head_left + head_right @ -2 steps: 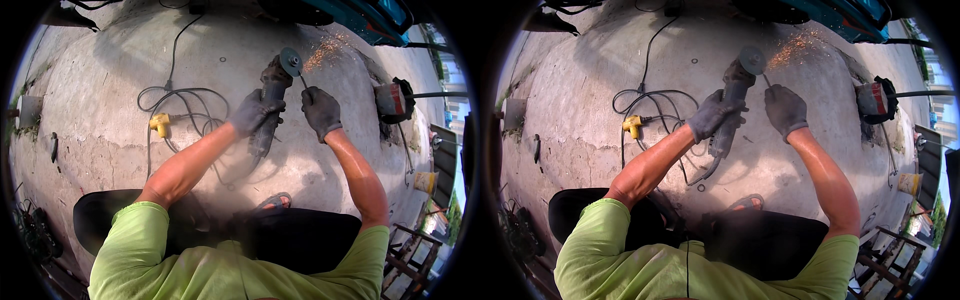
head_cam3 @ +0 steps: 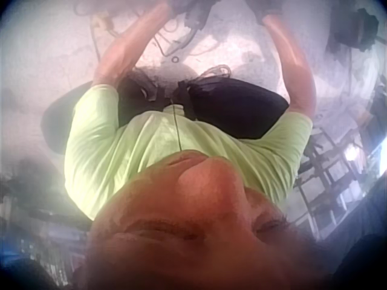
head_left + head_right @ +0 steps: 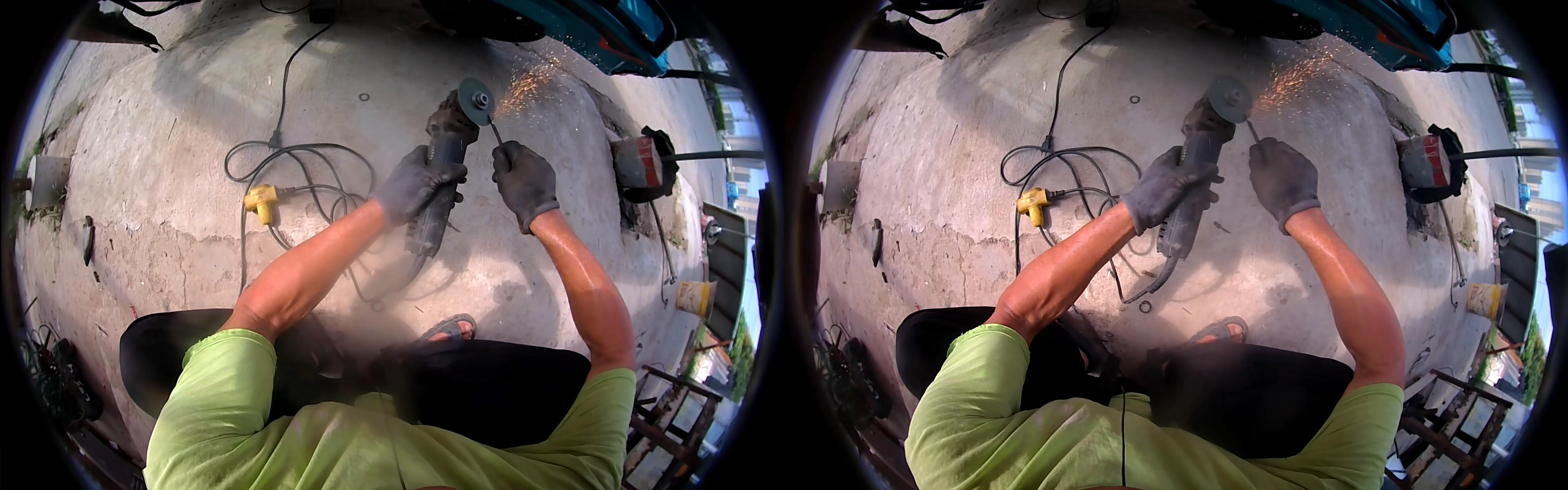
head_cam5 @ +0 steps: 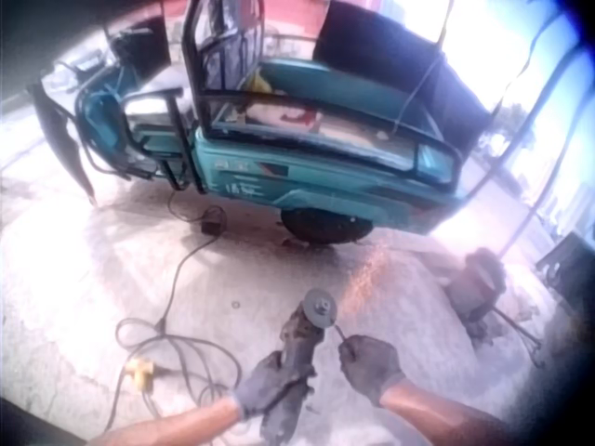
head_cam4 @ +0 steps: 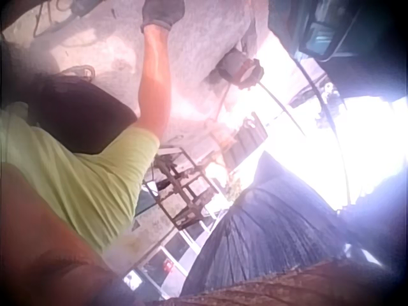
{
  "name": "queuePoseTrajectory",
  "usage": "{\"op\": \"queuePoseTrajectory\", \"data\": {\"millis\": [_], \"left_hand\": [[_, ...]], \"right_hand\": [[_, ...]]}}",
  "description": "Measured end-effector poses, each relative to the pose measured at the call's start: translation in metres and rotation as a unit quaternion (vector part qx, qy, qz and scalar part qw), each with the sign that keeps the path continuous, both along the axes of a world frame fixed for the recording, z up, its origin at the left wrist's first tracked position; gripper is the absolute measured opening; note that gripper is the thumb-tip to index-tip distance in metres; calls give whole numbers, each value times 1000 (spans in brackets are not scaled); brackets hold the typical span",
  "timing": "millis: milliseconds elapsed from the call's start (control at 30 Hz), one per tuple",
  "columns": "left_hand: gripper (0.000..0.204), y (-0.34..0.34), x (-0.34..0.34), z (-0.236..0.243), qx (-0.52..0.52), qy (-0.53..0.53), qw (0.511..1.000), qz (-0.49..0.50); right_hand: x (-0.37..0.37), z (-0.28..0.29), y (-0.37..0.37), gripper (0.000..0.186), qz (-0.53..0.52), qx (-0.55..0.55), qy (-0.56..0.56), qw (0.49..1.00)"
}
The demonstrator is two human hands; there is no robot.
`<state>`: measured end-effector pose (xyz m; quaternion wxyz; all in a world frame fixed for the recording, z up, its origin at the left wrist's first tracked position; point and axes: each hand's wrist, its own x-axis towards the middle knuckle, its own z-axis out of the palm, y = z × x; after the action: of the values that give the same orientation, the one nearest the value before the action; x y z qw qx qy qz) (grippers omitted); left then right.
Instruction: The person holds a metal rod and uses a handheld angle grinder to grind its tip, producing sparks, and also uses a power drill on the metal piece.
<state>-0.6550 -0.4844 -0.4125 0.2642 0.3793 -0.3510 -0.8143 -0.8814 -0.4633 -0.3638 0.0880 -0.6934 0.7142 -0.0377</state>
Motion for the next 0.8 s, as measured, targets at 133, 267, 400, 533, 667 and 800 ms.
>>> {"op": "queuePoseTrajectory", "data": {"millis": [133, 267, 400, 533, 667, 800], "left_hand": [[59, 0, -2, -8, 0, 4, 1000, 0], [58, 2, -4, -10, 15, 17, 1000, 11], [57, 1, -3, -8, 8, 9, 1000, 19], [58, -4, -1, -9, -13, 11, 1000, 16], [58, -4, 1, 0, -13, 16, 999, 36], [55, -4, 3, -1, -12, 37, 998, 52]], "right_hand": [[1, -3, -3, 24, -23, 17, -10, 1000], [3, -4, -2, 26, -27, 16, -13, 999], [7, -2, 3, 28, 7, 17, -16, 1000], [16, 15, 5, 31, -8, 47, -194, 980], [14, 20, 3, 33, -73, 54, -303, 949], [16, 18, 3, 33, -126, 65, -338, 930]]}}
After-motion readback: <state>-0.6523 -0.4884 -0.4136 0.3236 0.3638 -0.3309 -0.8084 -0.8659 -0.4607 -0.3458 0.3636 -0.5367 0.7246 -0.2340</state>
